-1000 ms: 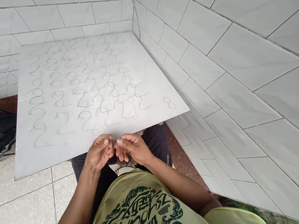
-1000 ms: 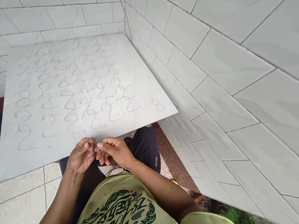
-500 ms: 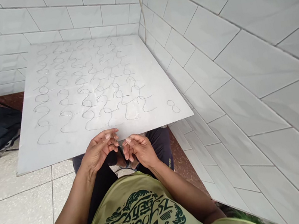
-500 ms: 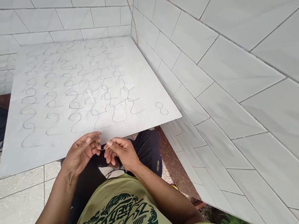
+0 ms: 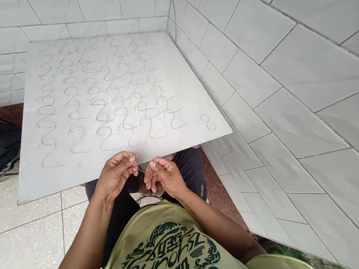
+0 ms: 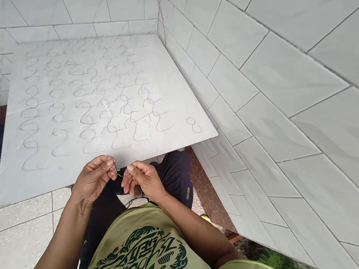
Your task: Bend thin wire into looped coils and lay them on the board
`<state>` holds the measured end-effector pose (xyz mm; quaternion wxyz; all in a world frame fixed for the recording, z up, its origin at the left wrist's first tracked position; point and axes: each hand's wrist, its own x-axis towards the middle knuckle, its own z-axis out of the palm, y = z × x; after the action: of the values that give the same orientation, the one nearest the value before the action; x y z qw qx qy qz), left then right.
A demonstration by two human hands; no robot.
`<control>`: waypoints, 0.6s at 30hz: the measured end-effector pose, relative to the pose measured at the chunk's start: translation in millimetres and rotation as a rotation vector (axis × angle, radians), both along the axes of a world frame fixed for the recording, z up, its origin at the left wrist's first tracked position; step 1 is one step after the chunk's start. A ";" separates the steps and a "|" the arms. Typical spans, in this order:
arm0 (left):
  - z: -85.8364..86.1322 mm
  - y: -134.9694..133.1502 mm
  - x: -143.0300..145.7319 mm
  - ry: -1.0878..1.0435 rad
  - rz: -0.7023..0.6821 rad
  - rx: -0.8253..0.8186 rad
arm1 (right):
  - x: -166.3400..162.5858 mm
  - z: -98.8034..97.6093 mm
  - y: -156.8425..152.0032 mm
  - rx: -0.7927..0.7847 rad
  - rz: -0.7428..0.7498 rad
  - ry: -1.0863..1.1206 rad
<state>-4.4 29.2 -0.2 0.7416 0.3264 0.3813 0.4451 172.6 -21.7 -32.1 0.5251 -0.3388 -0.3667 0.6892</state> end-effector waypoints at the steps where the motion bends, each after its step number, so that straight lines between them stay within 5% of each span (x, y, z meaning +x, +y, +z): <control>1: -0.3 0.4 0.5 -0.006 0.007 -0.005 | -1.1 -0.7 -0.3 -0.004 -0.009 0.003; 18: 2.5 -0.4 3.7 0.099 -0.014 0.081 | 0.3 -0.4 0.1 -0.107 -0.079 0.087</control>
<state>-0.7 28.8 2.3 0.7111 0.3802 0.3971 0.4384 172.9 -21.6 -32.5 0.5484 -0.3505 -0.2925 0.7006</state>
